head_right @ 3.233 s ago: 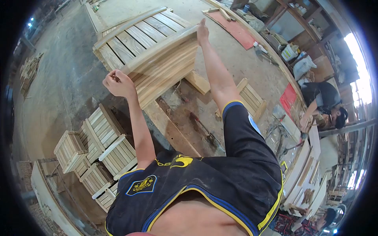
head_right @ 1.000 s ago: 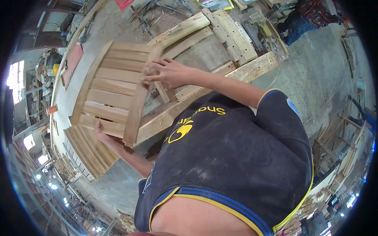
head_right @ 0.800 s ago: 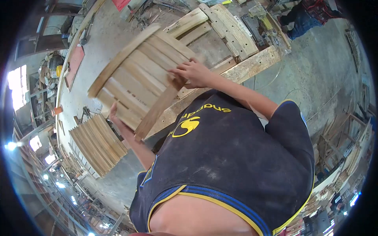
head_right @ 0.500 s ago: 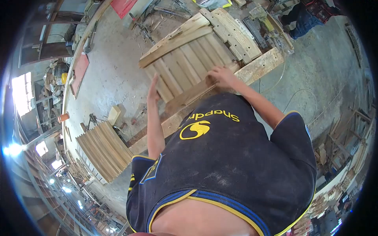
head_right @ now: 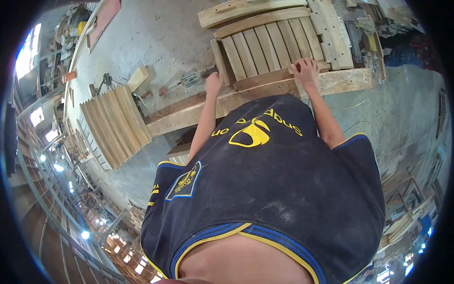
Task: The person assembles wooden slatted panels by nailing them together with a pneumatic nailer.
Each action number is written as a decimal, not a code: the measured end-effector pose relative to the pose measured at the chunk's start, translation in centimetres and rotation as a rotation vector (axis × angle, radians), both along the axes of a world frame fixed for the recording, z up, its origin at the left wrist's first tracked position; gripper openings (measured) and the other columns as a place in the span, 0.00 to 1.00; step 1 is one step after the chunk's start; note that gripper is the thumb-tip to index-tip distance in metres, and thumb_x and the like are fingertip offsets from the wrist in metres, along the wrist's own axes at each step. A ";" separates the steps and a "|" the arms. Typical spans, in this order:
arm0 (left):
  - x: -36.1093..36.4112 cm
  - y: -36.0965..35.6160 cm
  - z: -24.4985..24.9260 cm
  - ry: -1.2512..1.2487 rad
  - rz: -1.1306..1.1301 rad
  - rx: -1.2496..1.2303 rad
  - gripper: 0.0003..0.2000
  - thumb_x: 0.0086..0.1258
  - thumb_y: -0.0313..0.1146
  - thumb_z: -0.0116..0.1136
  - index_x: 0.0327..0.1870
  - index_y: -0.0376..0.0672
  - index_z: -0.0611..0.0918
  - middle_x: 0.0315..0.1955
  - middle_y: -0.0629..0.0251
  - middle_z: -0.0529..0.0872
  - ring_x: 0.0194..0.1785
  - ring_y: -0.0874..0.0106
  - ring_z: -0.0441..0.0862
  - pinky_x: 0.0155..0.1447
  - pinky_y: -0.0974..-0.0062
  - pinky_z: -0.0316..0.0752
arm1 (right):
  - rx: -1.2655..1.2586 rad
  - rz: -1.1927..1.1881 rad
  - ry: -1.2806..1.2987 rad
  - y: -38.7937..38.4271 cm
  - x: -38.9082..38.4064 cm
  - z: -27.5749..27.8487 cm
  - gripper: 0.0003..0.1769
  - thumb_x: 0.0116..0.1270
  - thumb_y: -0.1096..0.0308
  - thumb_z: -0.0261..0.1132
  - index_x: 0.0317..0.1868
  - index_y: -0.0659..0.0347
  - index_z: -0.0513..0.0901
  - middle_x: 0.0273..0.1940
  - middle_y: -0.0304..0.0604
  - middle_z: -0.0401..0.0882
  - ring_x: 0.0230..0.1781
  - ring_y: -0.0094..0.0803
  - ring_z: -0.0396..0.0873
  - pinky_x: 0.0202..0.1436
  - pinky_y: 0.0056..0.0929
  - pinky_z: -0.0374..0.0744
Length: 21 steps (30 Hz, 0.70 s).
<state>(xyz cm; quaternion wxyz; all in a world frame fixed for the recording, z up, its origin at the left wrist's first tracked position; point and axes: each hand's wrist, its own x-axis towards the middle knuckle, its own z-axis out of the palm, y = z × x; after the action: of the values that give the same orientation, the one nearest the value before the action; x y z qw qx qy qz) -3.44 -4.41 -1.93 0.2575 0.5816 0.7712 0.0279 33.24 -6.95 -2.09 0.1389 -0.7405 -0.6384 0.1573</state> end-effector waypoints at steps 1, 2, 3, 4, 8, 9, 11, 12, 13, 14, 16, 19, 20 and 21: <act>-0.6 -0.3 -2.5 -0.196 -0.040 0.162 0.16 0.66 0.42 0.50 0.35 0.34 0.79 0.33 0.42 0.81 0.43 0.46 0.79 0.46 0.52 0.73 | 0.059 0.004 -0.001 0.0 -0.1 -0.2 0.12 0.60 0.51 0.63 0.35 0.48 0.80 0.42 0.35 0.75 0.54 0.40 0.70 0.58 0.46 0.66; -0.6 0.0 -2.7 -0.194 -0.044 0.148 0.16 0.66 0.42 0.50 0.35 0.34 0.79 0.33 0.42 0.81 0.43 0.46 0.79 0.46 0.52 0.73 | 0.046 -0.001 0.001 -0.1 -0.2 -0.2 0.12 0.60 0.51 0.63 0.35 0.48 0.80 0.42 0.35 0.75 0.54 0.40 0.70 0.58 0.46 0.66; -0.4 0.6 -2.5 -0.229 -0.114 0.106 0.16 0.67 0.41 0.50 0.33 0.33 0.79 0.33 0.41 0.81 0.42 0.45 0.78 0.46 0.52 0.73 | 0.038 0.001 -0.003 -0.1 -0.2 -0.1 0.11 0.60 0.52 0.63 0.35 0.48 0.80 0.42 0.34 0.76 0.53 0.40 0.70 0.57 0.45 0.67; 0.0 1.0 -2.4 -0.268 -0.185 0.067 0.16 0.67 0.40 0.50 0.32 0.32 0.79 0.34 0.40 0.80 0.42 0.45 0.78 0.46 0.51 0.72 | 0.032 0.002 -0.010 0.0 -0.2 0.1 0.10 0.60 0.53 0.64 0.35 0.48 0.79 0.42 0.34 0.76 0.53 0.39 0.71 0.56 0.45 0.67; 0.5 1.7 -1.1 -0.315 -0.156 0.048 0.16 0.63 0.39 0.55 0.26 0.31 0.80 0.24 0.43 0.80 0.32 0.47 0.79 0.38 0.57 0.74 | 0.004 -0.017 -0.055 0.1 -0.5 0.1 0.09 0.61 0.54 0.63 0.35 0.47 0.79 0.42 0.33 0.76 0.53 0.39 0.71 0.55 0.45 0.69; 0.4 1.8 -0.9 -0.324 -0.164 0.041 0.16 0.63 0.39 0.55 0.26 0.31 0.80 0.24 0.43 0.80 0.32 0.47 0.79 0.38 0.57 0.74 | -0.001 -0.026 -0.063 0.1 -0.6 0.1 0.09 0.61 0.54 0.63 0.35 0.47 0.79 0.42 0.33 0.76 0.53 0.39 0.71 0.55 0.45 0.69; 0.3 2.3 -0.7 -0.411 -0.166 0.014 0.17 0.59 0.39 0.59 0.23 0.30 0.79 0.17 0.44 0.77 0.25 0.49 0.78 0.34 0.60 0.74 | 0.000 -0.023 -0.105 0.3 -0.6 0.1 0.09 0.61 0.53 0.62 0.36 0.47 0.79 0.42 0.33 0.76 0.53 0.39 0.72 0.55 0.45 0.70; 0.4 2.7 -1.0 -0.420 -0.166 0.009 0.17 0.59 0.39 0.59 0.23 0.30 0.79 0.17 0.44 0.77 0.25 0.49 0.78 0.34 0.60 0.74 | -0.006 -0.024 -0.114 0.5 -0.5 0.0 0.09 0.61 0.53 0.62 0.36 0.47 0.79 0.42 0.33 0.76 0.53 0.39 0.72 0.55 0.45 0.70; 0.3 3.0 -1.2 -0.393 -0.167 -0.023 0.16 0.58 0.39 0.60 0.23 0.30 0.79 0.16 0.45 0.77 0.24 0.50 0.78 0.33 0.61 0.74 | -0.008 -0.022 -0.118 0.6 -0.5 -0.1 0.10 0.61 0.53 0.62 0.36 0.46 0.79 0.42 0.33 0.76 0.53 0.39 0.72 0.55 0.45 0.70; 0.2 2.8 -1.3 -0.363 -0.164 -0.060 0.16 0.57 0.39 0.62 0.22 0.30 0.79 0.15 0.45 0.76 0.23 0.50 0.78 0.33 0.61 0.74 | -0.016 -0.017 -0.118 0.4 -0.6 0.0 0.10 0.61 0.52 0.62 0.37 0.46 0.79 0.43 0.33 0.76 0.53 0.40 0.72 0.54 0.45 0.70; -0.4 3.4 -1.5 -0.356 -0.212 -0.095 0.16 0.58 0.39 0.62 0.24 0.31 0.80 0.17 0.46 0.78 0.24 0.52 0.79 0.34 0.62 0.74 | -0.009 -0.017 -0.113 0.3 -0.8 0.0 0.10 0.60 0.53 0.63 0.36 0.46 0.79 0.42 0.33 0.76 0.53 0.40 0.71 0.55 0.45 0.69; -1.3 3.5 -0.3 -0.403 -0.166 0.009 0.14 0.58 0.39 0.62 0.27 0.33 0.82 0.22 0.49 0.82 0.27 0.56 0.82 0.36 0.64 0.76 | -0.004 -0.025 -0.102 0.4 -0.8 -0.1 0.09 0.60 0.53 0.63 0.36 0.46 0.79 0.42 0.34 0.76 0.53 0.41 0.71 0.55 0.45 0.69; -1.5 3.5 0.4 -0.463 -0.070 0.150 0.13 0.58 0.39 0.62 0.29 0.35 0.83 0.25 0.51 0.84 0.28 0.59 0.83 0.37 0.65 0.76 | -0.005 -0.031 -0.105 0.4 -0.8 -0.2 0.09 0.60 0.53 0.62 0.36 0.46 0.79 0.42 0.34 0.76 0.53 0.41 0.71 0.56 0.45 0.68; -2.2 3.5 2.0 -0.379 0.054 0.243 0.13 0.59 0.39 0.62 0.30 0.36 0.83 0.27 0.53 0.85 0.31 0.60 0.83 0.39 0.65 0.76 | -0.023 -0.037 -0.109 0.4 -0.8 -0.4 0.09 0.60 0.53 0.62 0.36 0.46 0.79 0.43 0.35 0.76 0.53 0.42 0.71 0.56 0.46 0.69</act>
<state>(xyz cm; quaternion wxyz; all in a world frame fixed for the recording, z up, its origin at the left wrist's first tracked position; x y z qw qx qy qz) -5.62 -0.93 0.12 0.3249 0.5717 0.7153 0.2364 32.46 -6.54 -2.53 0.0983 -0.7614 -0.6292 0.1214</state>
